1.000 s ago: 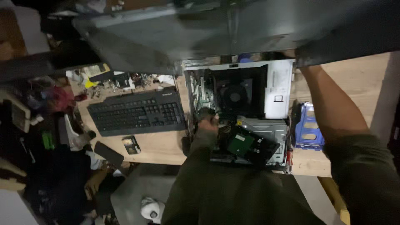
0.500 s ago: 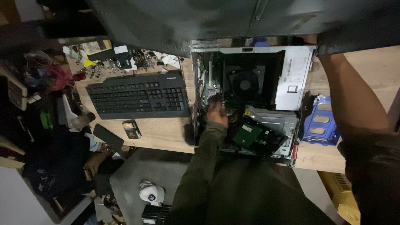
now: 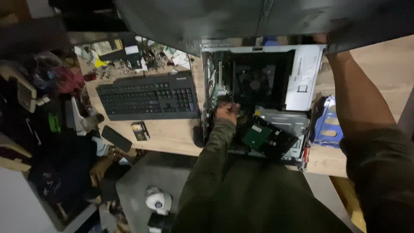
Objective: The person works inside an open desktop computer case on a workbench. They reposition the case, handle a hard drive, and install RAM modules into the motherboard slots, pressing them into place by hand.
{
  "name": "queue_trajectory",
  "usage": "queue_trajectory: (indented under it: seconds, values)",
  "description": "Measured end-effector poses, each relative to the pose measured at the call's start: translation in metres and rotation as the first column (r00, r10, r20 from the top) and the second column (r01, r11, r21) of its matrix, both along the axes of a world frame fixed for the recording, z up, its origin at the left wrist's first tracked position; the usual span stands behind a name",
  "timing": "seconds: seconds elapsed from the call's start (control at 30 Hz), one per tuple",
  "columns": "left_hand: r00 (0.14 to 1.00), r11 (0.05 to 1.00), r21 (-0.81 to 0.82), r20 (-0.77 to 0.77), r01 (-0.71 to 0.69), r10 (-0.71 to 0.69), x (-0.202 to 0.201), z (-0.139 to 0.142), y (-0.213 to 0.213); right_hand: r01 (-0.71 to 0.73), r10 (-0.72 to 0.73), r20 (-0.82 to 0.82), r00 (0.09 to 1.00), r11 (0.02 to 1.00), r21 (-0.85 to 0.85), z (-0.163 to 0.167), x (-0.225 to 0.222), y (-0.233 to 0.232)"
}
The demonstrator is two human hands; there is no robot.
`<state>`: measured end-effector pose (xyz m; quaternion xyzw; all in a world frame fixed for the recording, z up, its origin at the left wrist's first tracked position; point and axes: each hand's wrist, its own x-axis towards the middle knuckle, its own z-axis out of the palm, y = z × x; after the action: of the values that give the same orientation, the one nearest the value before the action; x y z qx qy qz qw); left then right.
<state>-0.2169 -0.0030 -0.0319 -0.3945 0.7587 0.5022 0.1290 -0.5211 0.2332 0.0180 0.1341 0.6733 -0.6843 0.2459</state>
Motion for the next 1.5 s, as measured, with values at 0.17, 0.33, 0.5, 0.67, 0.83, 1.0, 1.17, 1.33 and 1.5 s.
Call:
queue_trajectory:
  seconds: [0.17, 0.33, 0.5, 0.67, 0.83, 1.0, 1.17, 1.33, 1.5]
  values:
    - [0.975, 0.976, -0.013, 0.058, -0.216, 0.216, -0.027, 0.021, 0.005, -0.015, 0.015, -0.005, 1.0, 1.0, 0.002, 0.019, 0.003, -0.005]
    - [0.947, 0.978, -0.007, 0.245, -0.21, 0.205, -0.045, 0.014, 0.001, -0.005, 0.005, -0.007, 1.0, 1.0, 0.013, 0.023, 0.003, -0.005]
    - [0.989, 0.877, -0.479, -0.144, -0.042, -0.031, 0.028, 0.046, 0.003, -0.02, 0.02, -0.007, 1.0, 1.0, -0.006, 0.008, -0.006, -0.001]
    - [0.641, 0.595, -0.632, -0.196, 0.496, -0.742, 0.165, 0.065, 0.022, -0.022, 0.022, -0.011, 1.0, 1.0, -0.002, -0.017, -0.014, 0.003]
    - [0.617, 0.581, -0.736, -0.287, 0.348, -0.733, 0.184, 0.008, 0.037, -0.017, 0.018, -0.009, 1.0, 1.0, 0.013, -0.032, -0.014, 0.01]
    - [0.576, 0.502, -0.837, -0.305, 0.218, -0.759, 0.177, 0.001, 0.035, 0.003, -0.003, -0.031, 1.0, 1.0, 0.011, -0.025, -0.016, 0.008]
    - [0.603, 0.546, -0.786, -0.292, 0.291, -0.742, 0.171, 0.006, 0.035, 0.061, -0.06, -0.061, 0.996, 0.998, 0.021, -0.001, 0.007, 0.008]
    - [0.562, 0.588, -0.764, -0.373, 0.266, -0.738, 0.161, 0.02, 0.038, 0.323, -0.304, -0.2, 0.931, 0.944, 0.07, 0.023, 0.081, 0.033]
    - [0.549, 0.618, -0.711, -0.386, 0.335, -0.742, 0.163, 0.031, 0.035, 0.368, -0.223, -0.386, 0.895, 0.859, 0.357, 0.033, 0.244, 0.09]
